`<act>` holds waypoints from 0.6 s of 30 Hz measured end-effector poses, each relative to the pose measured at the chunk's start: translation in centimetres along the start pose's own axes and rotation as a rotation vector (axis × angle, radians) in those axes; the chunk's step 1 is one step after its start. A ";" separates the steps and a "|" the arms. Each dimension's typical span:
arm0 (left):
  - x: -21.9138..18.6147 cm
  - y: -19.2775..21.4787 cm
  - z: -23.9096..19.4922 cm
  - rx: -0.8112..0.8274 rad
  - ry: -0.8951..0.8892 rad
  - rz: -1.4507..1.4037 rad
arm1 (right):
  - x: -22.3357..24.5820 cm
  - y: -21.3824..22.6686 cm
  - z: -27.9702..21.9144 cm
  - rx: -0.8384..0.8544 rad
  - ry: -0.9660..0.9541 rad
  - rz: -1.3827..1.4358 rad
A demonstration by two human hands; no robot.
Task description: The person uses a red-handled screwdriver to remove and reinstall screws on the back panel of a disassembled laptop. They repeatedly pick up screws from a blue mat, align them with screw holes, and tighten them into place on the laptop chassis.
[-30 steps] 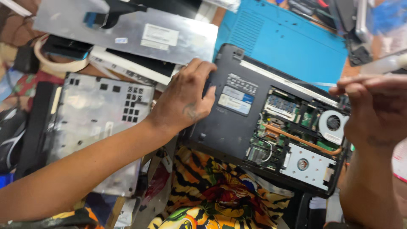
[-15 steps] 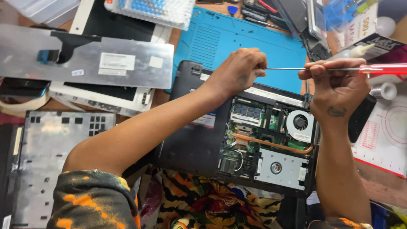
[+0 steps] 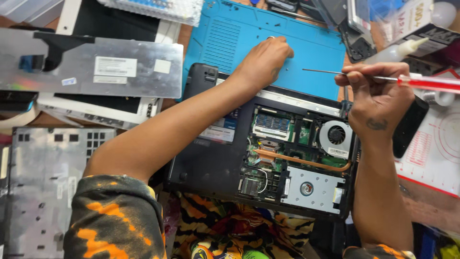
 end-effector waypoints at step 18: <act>-12.7 25.7 -2.9 -0.098 -0.012 -0.100 | 13.2 -16.7 -5.4 0.587 0.292 -0.135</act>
Point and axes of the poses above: each hand's wrist, its own z-axis towards the middle knuckle, its own y-axis out of the back of the hand, x = y × z, the point moved 5 cm from there along z, towards the middle knuckle, and after that the axes turned 9 degrees about -x, right-handed, at the moved point
